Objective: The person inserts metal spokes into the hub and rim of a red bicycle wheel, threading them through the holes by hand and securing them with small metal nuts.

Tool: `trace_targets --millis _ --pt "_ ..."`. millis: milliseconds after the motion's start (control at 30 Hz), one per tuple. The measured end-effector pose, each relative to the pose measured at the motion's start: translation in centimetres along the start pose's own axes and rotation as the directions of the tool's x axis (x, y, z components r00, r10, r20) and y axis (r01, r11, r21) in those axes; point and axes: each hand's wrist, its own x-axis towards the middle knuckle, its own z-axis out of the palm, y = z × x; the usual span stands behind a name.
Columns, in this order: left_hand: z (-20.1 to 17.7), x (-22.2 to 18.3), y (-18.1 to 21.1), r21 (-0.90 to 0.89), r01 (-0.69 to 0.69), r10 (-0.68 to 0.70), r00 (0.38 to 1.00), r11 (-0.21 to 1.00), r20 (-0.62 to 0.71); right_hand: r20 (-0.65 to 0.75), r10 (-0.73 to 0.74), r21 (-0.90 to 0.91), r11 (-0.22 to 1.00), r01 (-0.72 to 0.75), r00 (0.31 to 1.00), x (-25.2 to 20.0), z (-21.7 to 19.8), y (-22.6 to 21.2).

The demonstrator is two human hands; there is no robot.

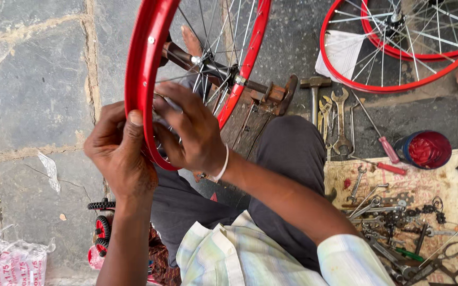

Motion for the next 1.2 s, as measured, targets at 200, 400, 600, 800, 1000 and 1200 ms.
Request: trace_targets --millis 200,400,600,800,1000,1200 --pt "-0.9 -1.3 -1.7 -0.085 0.062 -0.067 0.996 0.994 -0.059 0.085 0.093 0.100 0.990 -0.101 0.992 -2.2 -1.3 0.4" --pt "-3.8 -5.1 -5.8 -0.172 0.111 -0.120 0.992 0.979 -0.041 0.092 0.344 0.006 0.938 -0.346 0.935 -6.5 -2.8 -0.2" --pt "-7.7 -10.3 -12.6 -0.014 0.310 -0.310 0.951 0.951 0.006 0.144 0.896 0.217 0.386 -0.897 0.421 -14.9 -3.9 1.5" --pt "-9.3 -12.6 -22.4 0.001 0.581 -0.579 0.811 0.814 0.087 0.257 0.965 0.304 -0.028 -0.952 0.054 -20.7 -4.0 2.1" --pt "-9.2 -12.1 -20.7 -0.148 0.476 -0.453 0.877 0.867 0.162 0.235 0.848 -0.052 0.499 -0.865 0.475 -18.2 -3.6 -0.6" --pt "-7.9 -8.9 -13.7 -0.011 0.186 -0.184 0.976 0.982 0.120 0.389 0.223 -0.188 0.969 -0.160 0.894 -9.5 -3.6 -1.6"
